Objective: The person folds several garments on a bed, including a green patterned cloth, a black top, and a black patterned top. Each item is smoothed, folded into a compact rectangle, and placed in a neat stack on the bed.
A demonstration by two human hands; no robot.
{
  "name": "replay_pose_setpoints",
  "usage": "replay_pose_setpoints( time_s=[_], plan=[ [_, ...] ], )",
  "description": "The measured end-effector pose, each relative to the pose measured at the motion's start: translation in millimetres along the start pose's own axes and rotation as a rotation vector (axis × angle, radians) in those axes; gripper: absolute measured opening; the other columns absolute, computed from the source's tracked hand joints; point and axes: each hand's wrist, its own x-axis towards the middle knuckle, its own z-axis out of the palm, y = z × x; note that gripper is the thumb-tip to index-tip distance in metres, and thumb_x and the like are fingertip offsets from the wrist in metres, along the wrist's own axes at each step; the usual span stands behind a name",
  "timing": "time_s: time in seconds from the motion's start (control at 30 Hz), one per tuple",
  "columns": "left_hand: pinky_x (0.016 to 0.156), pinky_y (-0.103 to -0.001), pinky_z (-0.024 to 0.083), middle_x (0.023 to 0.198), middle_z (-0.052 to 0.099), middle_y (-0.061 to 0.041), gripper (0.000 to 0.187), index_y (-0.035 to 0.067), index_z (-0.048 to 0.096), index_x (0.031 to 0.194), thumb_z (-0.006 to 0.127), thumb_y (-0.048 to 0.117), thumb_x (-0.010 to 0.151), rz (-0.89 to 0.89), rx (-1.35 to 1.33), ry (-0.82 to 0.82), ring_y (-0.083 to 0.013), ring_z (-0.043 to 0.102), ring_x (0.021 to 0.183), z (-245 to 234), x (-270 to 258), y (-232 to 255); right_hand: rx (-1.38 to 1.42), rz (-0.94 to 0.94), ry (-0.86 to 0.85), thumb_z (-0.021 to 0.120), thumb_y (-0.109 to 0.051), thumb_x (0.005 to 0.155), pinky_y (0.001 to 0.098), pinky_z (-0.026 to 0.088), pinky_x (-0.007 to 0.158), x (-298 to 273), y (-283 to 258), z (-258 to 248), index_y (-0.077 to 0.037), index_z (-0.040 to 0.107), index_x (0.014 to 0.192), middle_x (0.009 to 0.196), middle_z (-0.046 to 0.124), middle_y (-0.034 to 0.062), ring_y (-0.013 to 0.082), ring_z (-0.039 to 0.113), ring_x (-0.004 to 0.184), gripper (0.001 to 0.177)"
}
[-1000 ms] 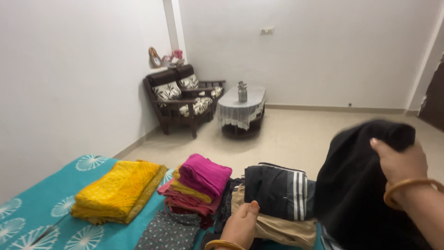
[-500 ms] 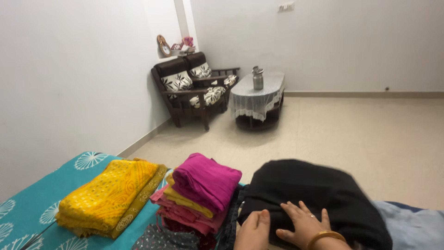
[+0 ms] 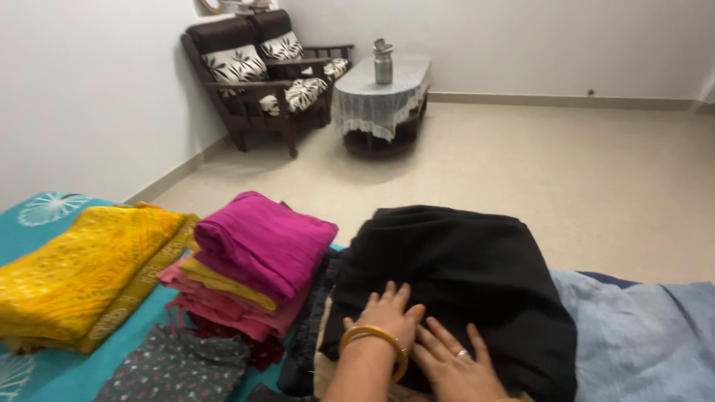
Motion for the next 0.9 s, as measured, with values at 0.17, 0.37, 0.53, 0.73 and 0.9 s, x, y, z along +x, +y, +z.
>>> replay_pose_setpoints(
  time_s=[0.17, 0.37, 0.53, 0.73, 0.9],
  plan=[
    [0.124, -0.066, 0.019, 0.172, 0.001, 0.016, 0.068, 0.045, 0.011, 0.162, 0.047, 0.048, 0.103, -0.027, 0.086, -0.045, -0.0123, 0.008, 0.159, -2, 9, -9, 0.461, 0.327, 0.325, 0.055, -0.042, 0.101, 0.0493, 0.037, 0.12, 9, -5, -24, -0.021, 0.063, 0.132, 0.143, 0.06, 0.0007, 0.0192, 0.048, 0.138, 0.038],
    [0.123, -0.065, 0.024, 0.172, 0.001, 0.016, 0.075, 0.045, 0.009, 0.161, 0.055, 0.045, 0.102, -0.046, 0.116, -0.053, -0.0127, 0.008, 0.159, 2, 10, -11, -0.054, 0.274, 0.716, 0.069, -0.047, 0.086, 0.0536, 0.024, 0.125, 17, 9, -94, -0.023, 0.056, 0.138, 0.155, 0.043, 0.0076, 0.0287, 0.024, 0.154, 0.059],
    [0.123, -0.066, 0.022, 0.172, 0.001, 0.018, 0.077, 0.044, 0.012, 0.161, 0.059, 0.041, 0.101, -0.084, 0.088, -0.11, -0.0118, 0.007, 0.159, 3, 8, -8, 0.096, 0.557, 0.044, 0.061, -0.081, 0.081, 0.0697, 0.005, 0.119, 7, 7, -75, -0.045, 0.006, 0.16, 0.171, -0.012, -0.0011, 0.0277, -0.015, 0.155, 0.103],
    [0.122, -0.068, 0.022, 0.172, -0.001, 0.02, 0.08, 0.045, 0.011, 0.161, 0.061, 0.043, 0.098, -0.033, 0.051, -0.097, -0.0096, 0.003, 0.159, 13, 10, -17, 0.153, 0.593, 0.106, 0.058, -0.09, 0.071, 0.0684, 0.005, 0.12, 22, 23, -28, -0.05, 0.001, 0.156, 0.169, -0.017, -0.005, 0.0254, -0.019, 0.154, 0.11],
    [0.122, -0.07, 0.019, 0.172, -0.001, 0.021, 0.082, 0.048, 0.01, 0.161, 0.062, 0.045, 0.098, -0.062, 0.089, -0.133, -0.0092, 0.004, 0.159, 16, 19, -17, 0.102, 0.571, 0.104, 0.055, -0.094, 0.072, 0.0701, 0.006, 0.116, 36, 34, -7, -0.046, -0.005, 0.156, 0.167, -0.017, 0.0042, 0.0333, -0.019, 0.153, 0.114]
  ],
)
